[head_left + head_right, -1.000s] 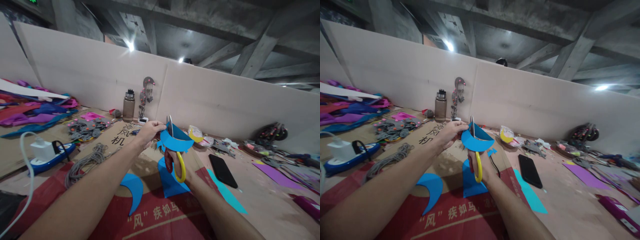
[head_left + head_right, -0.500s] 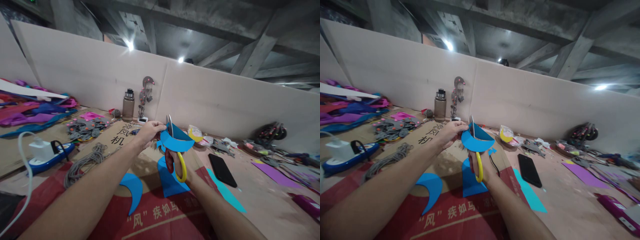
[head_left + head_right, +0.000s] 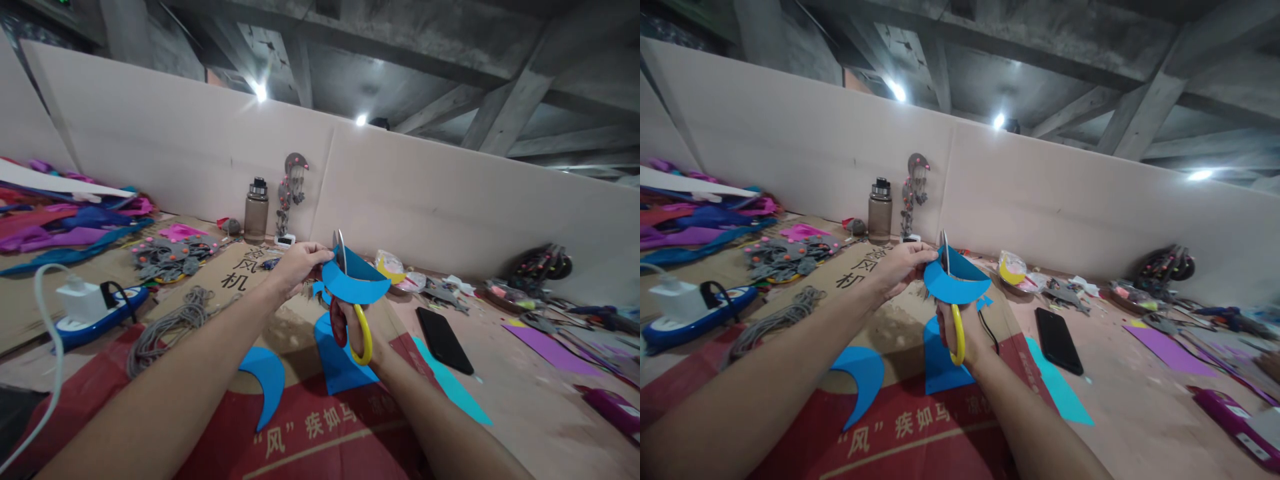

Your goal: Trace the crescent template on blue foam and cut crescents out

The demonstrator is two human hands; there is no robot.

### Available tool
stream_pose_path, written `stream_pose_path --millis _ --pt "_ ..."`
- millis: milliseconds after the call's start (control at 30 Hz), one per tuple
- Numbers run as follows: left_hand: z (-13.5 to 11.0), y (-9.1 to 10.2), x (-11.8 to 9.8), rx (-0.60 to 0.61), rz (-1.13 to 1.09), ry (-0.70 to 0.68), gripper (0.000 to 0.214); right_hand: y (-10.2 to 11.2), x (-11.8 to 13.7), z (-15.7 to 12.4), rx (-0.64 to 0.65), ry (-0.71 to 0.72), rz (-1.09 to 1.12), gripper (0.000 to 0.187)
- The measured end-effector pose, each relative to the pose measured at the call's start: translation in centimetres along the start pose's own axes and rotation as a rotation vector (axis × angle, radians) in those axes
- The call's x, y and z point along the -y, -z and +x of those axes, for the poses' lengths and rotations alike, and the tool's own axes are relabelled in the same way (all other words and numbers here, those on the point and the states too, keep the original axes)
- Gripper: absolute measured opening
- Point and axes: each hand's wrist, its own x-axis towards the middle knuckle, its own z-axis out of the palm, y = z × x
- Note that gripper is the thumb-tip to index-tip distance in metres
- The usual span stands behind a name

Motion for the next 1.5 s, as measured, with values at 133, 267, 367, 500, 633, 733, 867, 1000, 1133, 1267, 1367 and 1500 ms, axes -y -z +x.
stream_pose_path --millis 133,267,367,500,633,733,867,1000,1133,1267,1367,1500 --pt "-0.2 -0.2 -0.4 -0.024 0.017 0.013 0.02 0.0 0.1 -0.2 -0.001 0.0 0.013 0.049" --pt "-0.5 -0.5 -0.8 -0.045 0.005 0.025 0.015 0.1 0.0 -0.2 -0.006 -0.001 0.021 0.048" --pt "-0.6 -0.6 -1.0 -0.054 -0.004 0.038 0.014 0.1 -0.6 0.1 -0.007 0.002 0.042 0.046" --pt "-0.5 -0.6 -0.9 -0.052 -0.011 0.03 0.016 0.1 -1.7 0.6 -0.019 -0.004 0.063 0.047" --pt "-0.2 -0.3 -0.8 -0.062 -0.029 0.018 0.012 0.1 -2.1 0.8 -0.01 0.02 0.043 0.046" --pt "-0.1 -0.1 -0.8 -0.061 -0.029 0.016 0.014 0.1 -1.6 0.6 -0.005 0.053 0.021 0.047" --pt "-0.1 -0.1 -0.7 -0.063 -0.031 0.012 0.015 0.1 -0.8 0.3 0.001 0.052 -0.008 0.048" --pt "-0.1 0.1 -0.7 -0.057 -0.033 0.012 0.019 0.2 -0.7 0.2 -0.001 0.081 -0.033 0.047" --pt "0.0 0.6 -0.8 -0.052 -0.031 0.005 0.021 0.4 -1.0 0.3 0.007 0.116 0.004 0.042" --pt "-0.1 0.7 -1.0 -0.057 -0.019 -0.02 0.016 0.3 -1.0 0.3 0.014 0.126 0.055 0.032" --pt "-0.1 0.7 -1.2 -0.061 -0.019 -0.018 0.015 0.2 -0.7 0.1 0.001 0.129 0.05 0.026" --pt "-0.1 0.8 -1.1 -0.054 -0.014 -0.024 0.016 0.3 -0.4 0.0 -0.005 0.145 -0.008 0.019"
